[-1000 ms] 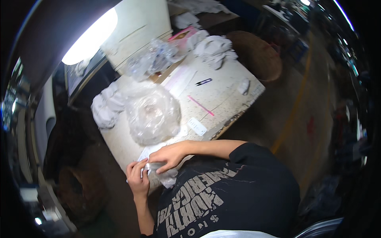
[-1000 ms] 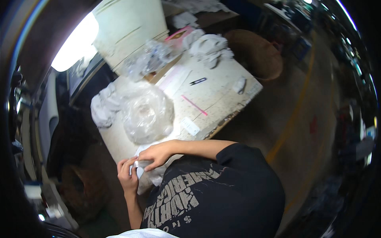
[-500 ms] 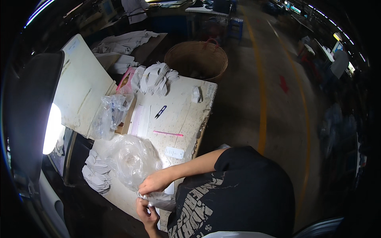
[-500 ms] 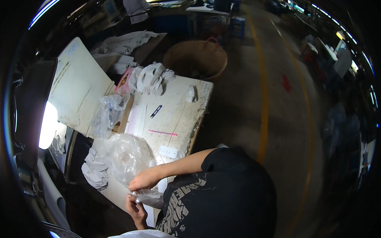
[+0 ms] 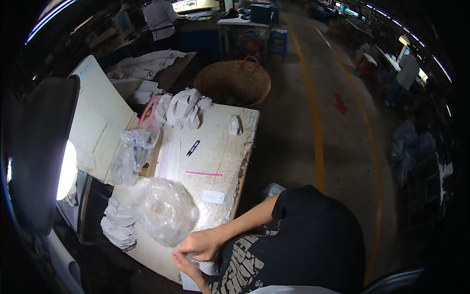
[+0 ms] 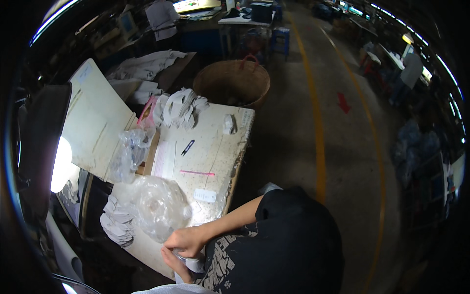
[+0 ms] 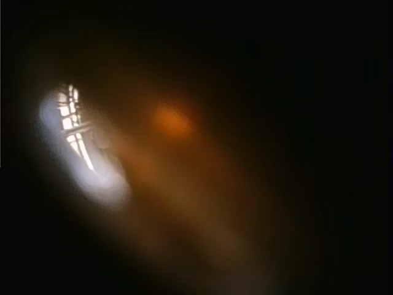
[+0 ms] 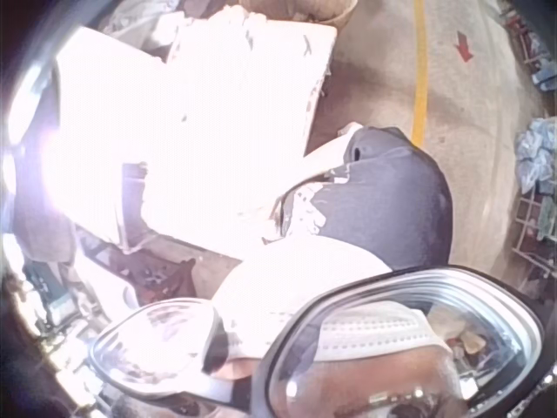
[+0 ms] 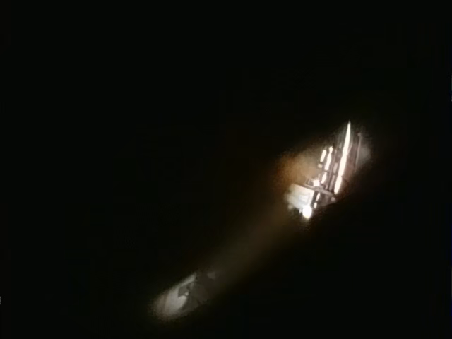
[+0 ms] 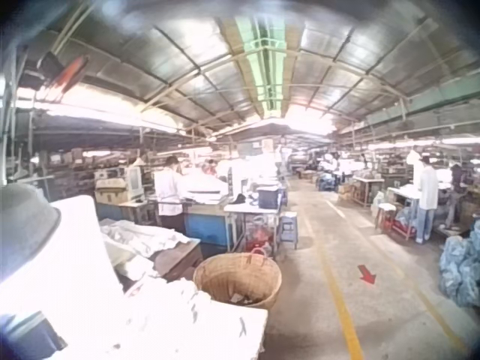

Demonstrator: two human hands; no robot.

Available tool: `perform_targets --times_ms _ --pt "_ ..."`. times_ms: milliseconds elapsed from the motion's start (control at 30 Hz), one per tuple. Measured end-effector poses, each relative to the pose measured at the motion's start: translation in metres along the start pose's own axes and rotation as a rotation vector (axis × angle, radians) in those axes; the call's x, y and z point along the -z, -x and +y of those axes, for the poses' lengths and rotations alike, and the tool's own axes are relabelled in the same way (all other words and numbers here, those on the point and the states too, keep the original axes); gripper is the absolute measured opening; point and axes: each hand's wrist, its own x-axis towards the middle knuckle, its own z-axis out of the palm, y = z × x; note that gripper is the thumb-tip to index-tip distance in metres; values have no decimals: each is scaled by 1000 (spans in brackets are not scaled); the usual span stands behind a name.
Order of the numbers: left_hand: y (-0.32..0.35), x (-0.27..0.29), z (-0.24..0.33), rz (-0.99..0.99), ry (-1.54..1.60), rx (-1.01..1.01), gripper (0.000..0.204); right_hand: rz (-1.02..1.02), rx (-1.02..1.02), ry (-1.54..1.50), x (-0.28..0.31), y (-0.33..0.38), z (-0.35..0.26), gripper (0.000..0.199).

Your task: The person writes on a paper with a pink pen, then places white fabric items into clear plastic bags and ties them with rubber bands. The person moves around the workspace, handling multiple bags and placing them on a table.

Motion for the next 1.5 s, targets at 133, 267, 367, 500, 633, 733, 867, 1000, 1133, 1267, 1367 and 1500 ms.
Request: perform_targets --times_ms 133,267,367,500,633,733,867,1000,1133,1267,1367,1500 --pt "4 -2 21 -95 -66 -77 25 50 -58 -18 4 -4 2 29" --pt "3 5 39 -165 -71 54 22 -83 -84 -138 9 -2 0 45" --pt "5 8 47 -155 58 172 17 -188 -47 -122 15 -1 -2 52" --pt "14 7 52 -139 205 282 18 -237 -97 -113 11 -7 0 37" --pt "21 -1 47 -137 225 232 19 -170 -203 -68 4 -12 2 33" --pt "28 -5 41 -123 209 171 19 -54 -401 -38 -2 -13 4 35" --pt "34 -2 37 -96 -3 16 20 -37 -273 72 -10 -13 11 36" --pt "38 -1 35 -33 -313 -71 23 0 -256 126 -19 -8 16 31" --pt "35 -4 32 -41 -561 -288 24 42 -237 196 -24 -1 20 27" --pt "35 -1 37 -90 -652 -219 25 70 -332 188 -28 6 22 23" --pt "35 0 42 -112 -728 -233 27 125 -354 185 -31 11 26 21" --pt "37 -4 41 -103 -686 -223 26 168 -417 177 -35 18 35 23"
